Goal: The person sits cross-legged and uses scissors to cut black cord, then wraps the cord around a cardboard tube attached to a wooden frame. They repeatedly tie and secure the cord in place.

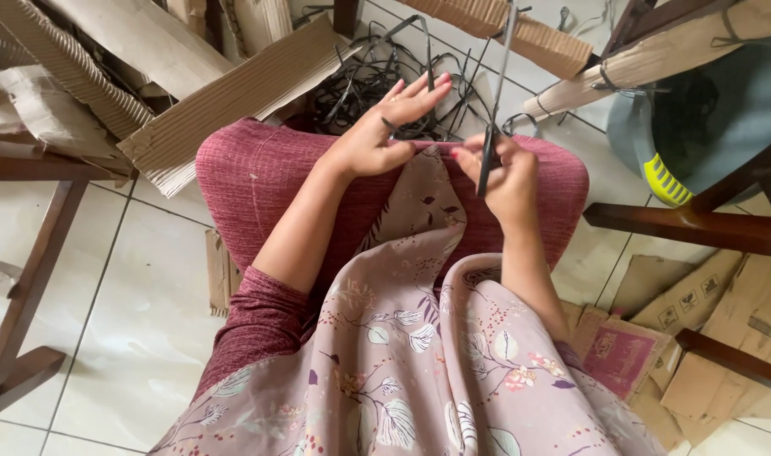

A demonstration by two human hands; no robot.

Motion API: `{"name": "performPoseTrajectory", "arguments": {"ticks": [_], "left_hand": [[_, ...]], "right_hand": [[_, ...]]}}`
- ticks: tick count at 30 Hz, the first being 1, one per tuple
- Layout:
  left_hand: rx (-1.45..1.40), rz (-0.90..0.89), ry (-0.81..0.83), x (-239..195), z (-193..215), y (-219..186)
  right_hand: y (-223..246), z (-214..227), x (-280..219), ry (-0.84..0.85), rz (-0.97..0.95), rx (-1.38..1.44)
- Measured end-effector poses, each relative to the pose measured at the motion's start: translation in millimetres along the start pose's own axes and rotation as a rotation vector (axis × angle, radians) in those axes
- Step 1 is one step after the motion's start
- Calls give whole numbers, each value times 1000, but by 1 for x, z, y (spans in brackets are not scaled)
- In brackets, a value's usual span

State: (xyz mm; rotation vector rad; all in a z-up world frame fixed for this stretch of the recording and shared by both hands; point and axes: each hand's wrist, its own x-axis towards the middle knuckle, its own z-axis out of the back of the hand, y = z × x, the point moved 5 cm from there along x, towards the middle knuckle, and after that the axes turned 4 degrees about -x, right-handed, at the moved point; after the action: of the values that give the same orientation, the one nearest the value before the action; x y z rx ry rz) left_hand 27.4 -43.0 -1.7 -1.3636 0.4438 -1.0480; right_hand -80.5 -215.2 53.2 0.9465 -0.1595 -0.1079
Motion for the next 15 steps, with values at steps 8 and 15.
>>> {"name": "performPoseTrajectory", "arguments": {"ticks": [8, 15], "left_hand": [[179, -101, 69, 0, -20, -4], [760, -60, -353, 10, 4, 8]], "right_hand": [[-28, -37, 22, -143, 38, 105], [-18, 0, 22, -154, 203, 62]]}}
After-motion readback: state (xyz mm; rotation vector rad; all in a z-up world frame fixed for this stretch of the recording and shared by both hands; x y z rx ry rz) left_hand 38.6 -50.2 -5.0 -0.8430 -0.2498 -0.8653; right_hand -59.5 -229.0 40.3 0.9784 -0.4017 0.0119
